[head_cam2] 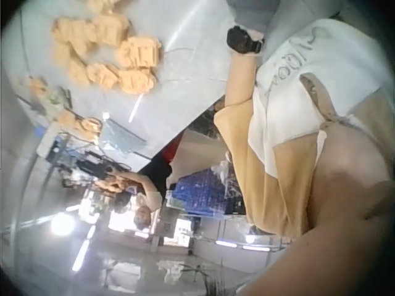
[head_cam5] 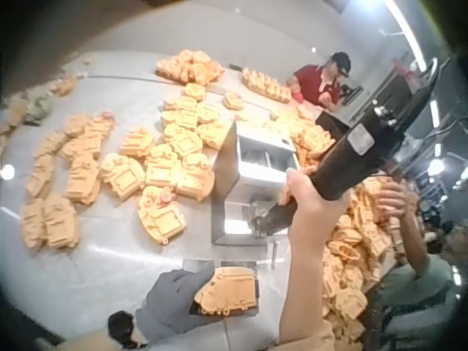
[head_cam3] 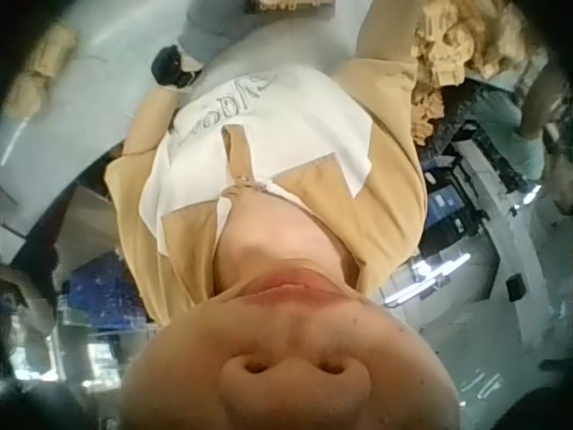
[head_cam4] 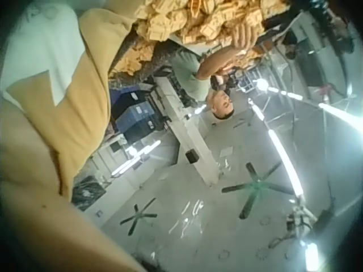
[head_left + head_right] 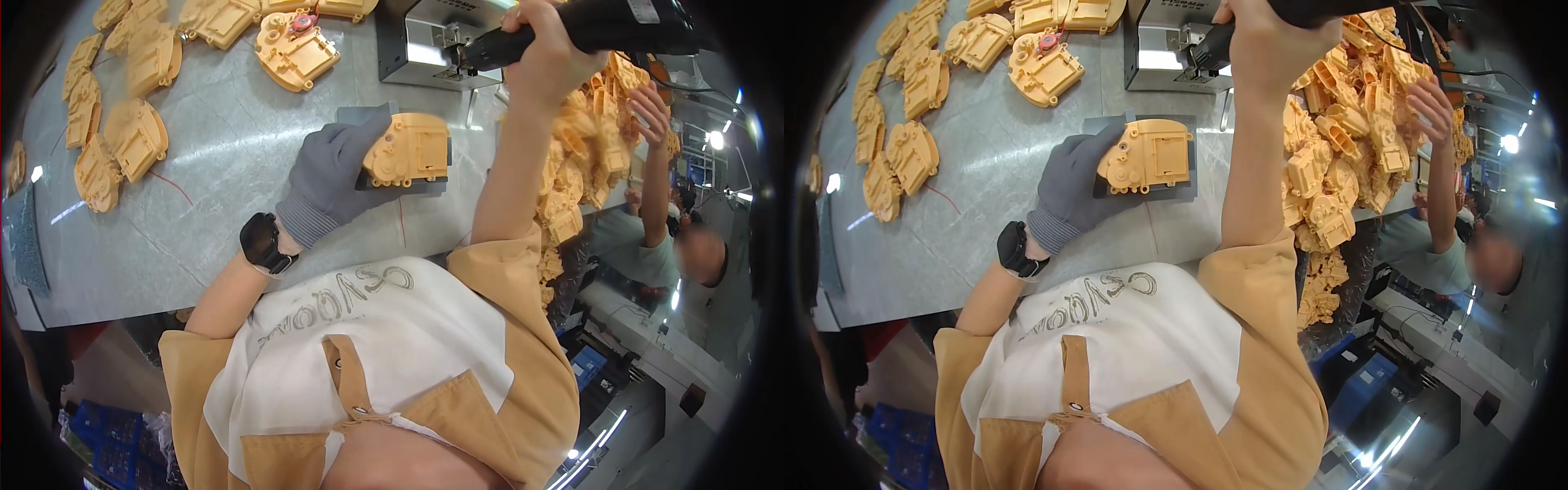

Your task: The person uses a handheld rotary tool to smooth and deburr the edges of small, yellow plastic components. They hold each piece with a gloved left hand while applying the tool with the right hand, working on multiple units sequentially on a workbench.

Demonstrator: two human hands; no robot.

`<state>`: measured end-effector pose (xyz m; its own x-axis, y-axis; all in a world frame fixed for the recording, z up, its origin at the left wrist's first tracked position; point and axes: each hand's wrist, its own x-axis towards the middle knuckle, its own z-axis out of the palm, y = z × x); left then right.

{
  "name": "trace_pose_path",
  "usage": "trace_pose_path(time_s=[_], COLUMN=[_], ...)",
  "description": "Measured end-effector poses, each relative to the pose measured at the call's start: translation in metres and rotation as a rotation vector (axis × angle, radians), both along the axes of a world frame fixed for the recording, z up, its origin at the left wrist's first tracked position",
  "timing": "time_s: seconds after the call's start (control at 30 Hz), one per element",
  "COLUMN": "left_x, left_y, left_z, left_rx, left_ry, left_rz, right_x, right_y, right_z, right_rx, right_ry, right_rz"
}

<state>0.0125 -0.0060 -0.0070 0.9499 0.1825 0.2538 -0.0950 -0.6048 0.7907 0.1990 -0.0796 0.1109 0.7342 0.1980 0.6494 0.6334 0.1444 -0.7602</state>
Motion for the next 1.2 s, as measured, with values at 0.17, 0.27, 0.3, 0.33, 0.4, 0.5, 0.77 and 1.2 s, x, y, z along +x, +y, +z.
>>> trace_pose_path(time_s=[0.17,0.27,0.3,0.33,0.4,0.5,0.77,1.2], left_x=[0.000,-0.003,-0.005,-0.004,-0.003,-0.003,-0.003,-0.002], left_y=[-0.002,0.001,0.000,0.000,-0.001,0.000,0.000,0.000], left_z=[-0.005,-0.003,-0.004,-0.005,-0.007,-0.011,-0.013,-0.015], left_rx=[-0.029,0.002,0.000,0.000,0.002,0.020,0.002,-0.013], left_ry=[-0.063,-0.021,-0.026,-0.042,-0.070,-0.088,-0.118,-0.049], left_rz=[-0.006,0.020,0.013,0.008,-0.004,0.016,0.023,0.038], right_x=[-0.066,-0.107,-0.113,-0.118,-0.121,-0.130,-0.128,-0.110], right_y=[-0.055,-0.059,-0.059,-0.059,-0.056,-0.043,-0.041,-0.049], right_z=[0.008,0.012,0.009,0.009,0.003,-0.011,-0.019,-0.010], right_rx=[0.210,0.110,0.080,0.048,0.011,0.129,0.156,-0.101], right_ry=[0.204,0.125,0.121,0.109,0.099,0.239,0.257,0.212], right_rz=[0.461,0.600,0.582,0.563,0.522,0.420,0.447,0.712])
